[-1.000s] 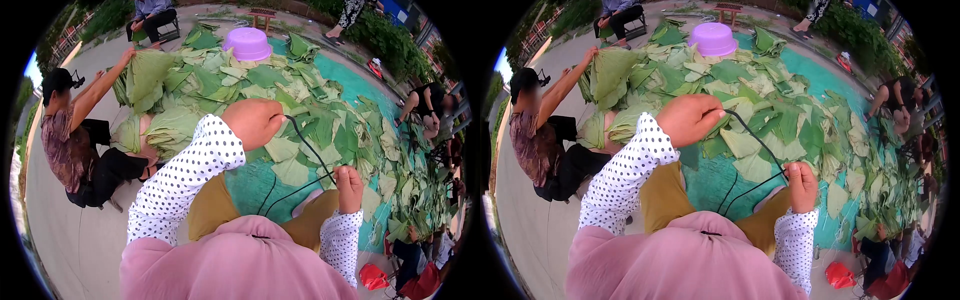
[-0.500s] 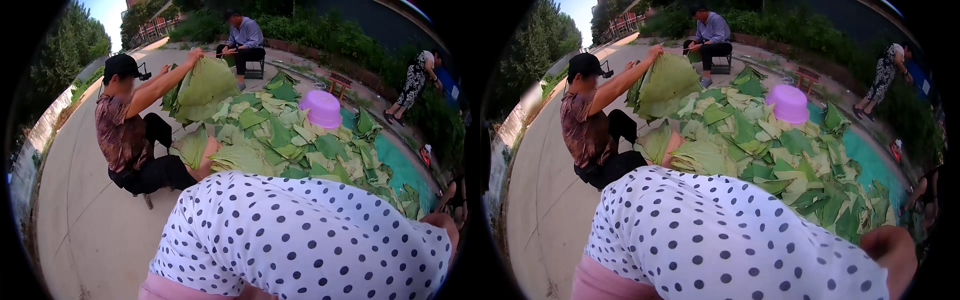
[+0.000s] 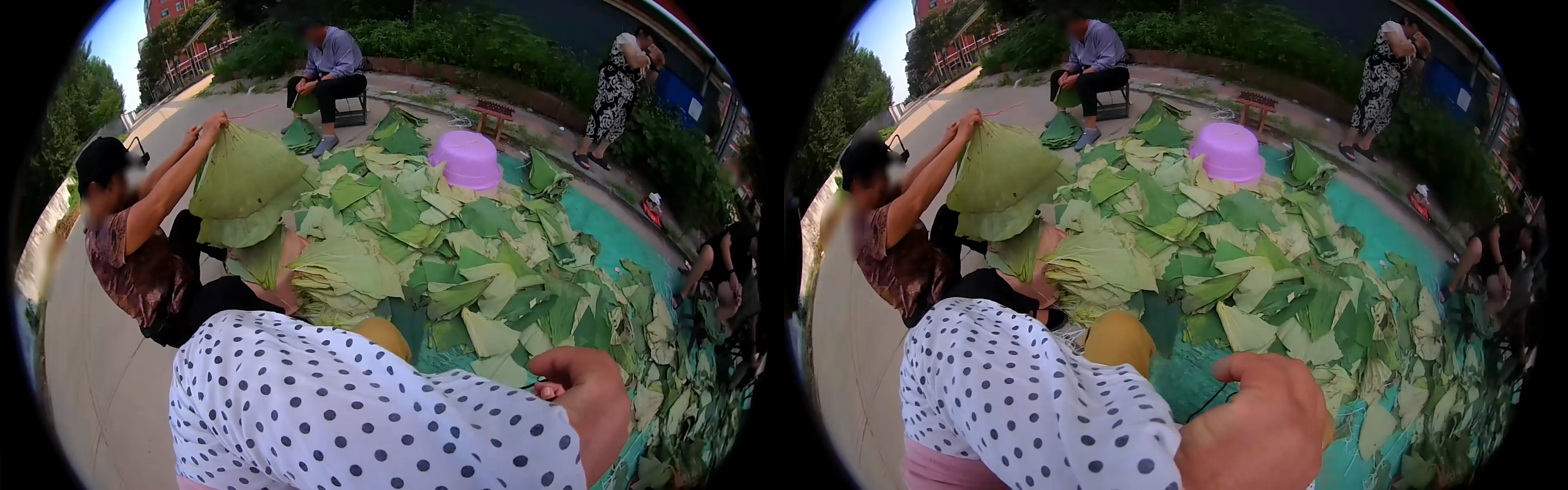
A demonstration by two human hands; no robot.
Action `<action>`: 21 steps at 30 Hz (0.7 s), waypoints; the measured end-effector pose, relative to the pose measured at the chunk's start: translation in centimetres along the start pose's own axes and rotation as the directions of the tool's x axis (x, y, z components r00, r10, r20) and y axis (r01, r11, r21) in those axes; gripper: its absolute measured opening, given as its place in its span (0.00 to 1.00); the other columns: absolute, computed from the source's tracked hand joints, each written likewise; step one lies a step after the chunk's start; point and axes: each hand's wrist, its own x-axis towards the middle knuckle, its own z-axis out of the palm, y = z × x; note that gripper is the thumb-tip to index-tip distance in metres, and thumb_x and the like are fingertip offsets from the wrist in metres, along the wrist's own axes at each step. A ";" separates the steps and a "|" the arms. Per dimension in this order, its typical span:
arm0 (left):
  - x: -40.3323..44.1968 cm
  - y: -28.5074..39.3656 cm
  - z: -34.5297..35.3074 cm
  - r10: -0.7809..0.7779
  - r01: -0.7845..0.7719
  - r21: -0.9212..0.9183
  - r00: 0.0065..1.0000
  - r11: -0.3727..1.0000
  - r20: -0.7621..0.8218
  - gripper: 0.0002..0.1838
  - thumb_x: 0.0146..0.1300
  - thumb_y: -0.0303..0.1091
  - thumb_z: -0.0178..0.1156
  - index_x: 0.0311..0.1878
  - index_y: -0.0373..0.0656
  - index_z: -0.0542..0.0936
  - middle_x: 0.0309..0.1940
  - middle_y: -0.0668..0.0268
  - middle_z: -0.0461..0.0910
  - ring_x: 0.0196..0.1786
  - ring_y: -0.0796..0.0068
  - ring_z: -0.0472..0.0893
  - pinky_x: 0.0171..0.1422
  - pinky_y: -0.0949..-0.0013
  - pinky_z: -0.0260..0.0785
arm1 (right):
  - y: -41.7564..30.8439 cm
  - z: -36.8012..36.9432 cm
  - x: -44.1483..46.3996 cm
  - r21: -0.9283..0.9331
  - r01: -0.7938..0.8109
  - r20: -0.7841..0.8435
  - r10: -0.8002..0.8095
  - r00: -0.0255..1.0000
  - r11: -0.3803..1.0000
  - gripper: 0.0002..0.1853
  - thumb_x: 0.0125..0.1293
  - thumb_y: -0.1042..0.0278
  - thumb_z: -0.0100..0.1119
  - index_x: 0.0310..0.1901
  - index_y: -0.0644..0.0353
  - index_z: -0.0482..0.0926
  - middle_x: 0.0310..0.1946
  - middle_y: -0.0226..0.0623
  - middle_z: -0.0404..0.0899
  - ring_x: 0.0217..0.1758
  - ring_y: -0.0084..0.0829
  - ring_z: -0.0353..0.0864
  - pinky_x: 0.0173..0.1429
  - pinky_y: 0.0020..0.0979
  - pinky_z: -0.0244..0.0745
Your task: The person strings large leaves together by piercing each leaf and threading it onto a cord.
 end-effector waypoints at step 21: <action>0.2 0.3 0.8 0.189 -0.189 -0.020 0.981 0.982 0.034 0.19 0.51 0.36 0.61 0.47 0.41 0.78 0.33 0.62 0.83 0.38 0.59 0.81 0.39 0.57 0.74 | 2.3 -4.9 2.6 0.179 -0.221 0.148 0.195 0.970 0.959 0.09 0.43 0.88 0.67 0.27 0.65 0.80 0.31 0.40 0.81 0.31 0.23 0.79 0.32 0.22 0.71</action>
